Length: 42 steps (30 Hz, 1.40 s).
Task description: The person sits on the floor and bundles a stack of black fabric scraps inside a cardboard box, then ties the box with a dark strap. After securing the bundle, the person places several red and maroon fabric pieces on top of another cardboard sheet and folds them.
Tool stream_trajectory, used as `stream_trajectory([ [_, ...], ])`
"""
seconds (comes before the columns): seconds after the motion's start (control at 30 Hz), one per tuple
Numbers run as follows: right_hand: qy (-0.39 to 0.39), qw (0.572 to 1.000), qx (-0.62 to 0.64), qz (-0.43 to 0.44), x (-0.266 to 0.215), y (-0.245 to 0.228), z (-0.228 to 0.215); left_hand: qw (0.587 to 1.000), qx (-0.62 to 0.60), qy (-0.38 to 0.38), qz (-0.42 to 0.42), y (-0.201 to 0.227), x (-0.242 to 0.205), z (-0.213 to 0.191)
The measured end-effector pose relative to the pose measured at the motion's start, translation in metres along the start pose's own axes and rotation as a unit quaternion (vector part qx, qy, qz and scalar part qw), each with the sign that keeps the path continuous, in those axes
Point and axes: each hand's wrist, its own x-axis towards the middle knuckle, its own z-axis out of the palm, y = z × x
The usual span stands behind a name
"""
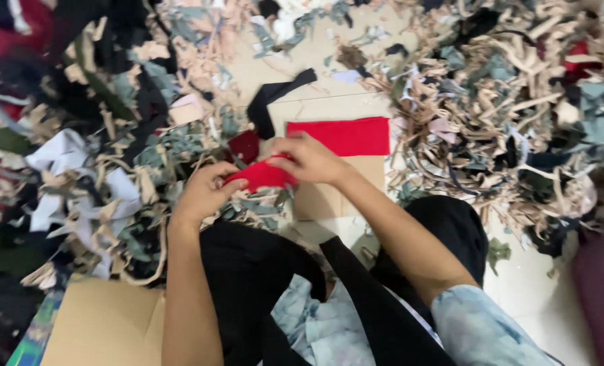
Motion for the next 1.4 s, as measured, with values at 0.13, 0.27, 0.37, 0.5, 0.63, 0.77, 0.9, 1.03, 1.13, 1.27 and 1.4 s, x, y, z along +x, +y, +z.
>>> stream_trajectory([
  [0.13,-0.025,0.974,0.152,0.168,-0.072,0.044,-0.041,0.987,-0.118,-0.103,-0.018,0.038,0.025,0.052],
  [0.27,0.021,0.939,0.061,0.337,-0.129,0.098,-0.033,0.983,-0.156,-0.053,-0.084,0.017,0.059,0.145],
  [0.37,0.062,0.932,-0.063,0.352,-0.148,0.115,-0.014,0.983,-0.104,0.030,-0.150,-0.041,0.076,0.209],
  [0.5,0.140,0.926,-0.165,0.309,-0.151,0.115,0.005,0.978,-0.061,0.071,-0.187,-0.008,0.067,0.200],
  [0.63,0.193,0.919,-0.231,0.254,-0.151,0.123,0.020,0.978,-0.027,0.104,-0.180,0.008,0.057,0.194],
  [0.77,0.226,0.921,-0.225,0.223,-0.149,0.124,0.028,0.971,-0.007,0.119,-0.207,0.004,0.055,0.193],
  [0.9,0.233,0.920,-0.230,0.215,-0.143,0.118,0.029,0.966,0.032,0.130,-0.220,0.014,0.053,0.189],
  [1.03,0.182,0.910,-0.303,0.216,-0.134,0.095,0.039,0.960,0.123,0.240,-0.077,0.028,0.043,0.202],
  [1.13,0.109,0.919,-0.311,0.215,-0.139,0.087,0.064,0.937,0.186,0.278,0.102,0.026,0.035,0.223],
  [1.27,0.047,0.915,-0.327,0.231,-0.146,0.077,0.077,0.933,0.198,0.258,0.156,0.026,0.022,0.237],
  [1.4,-0.005,0.911,-0.323,0.258,-0.154,0.090,0.076,0.929,0.198,0.275,0.151,0.019,0.020,0.238],
])
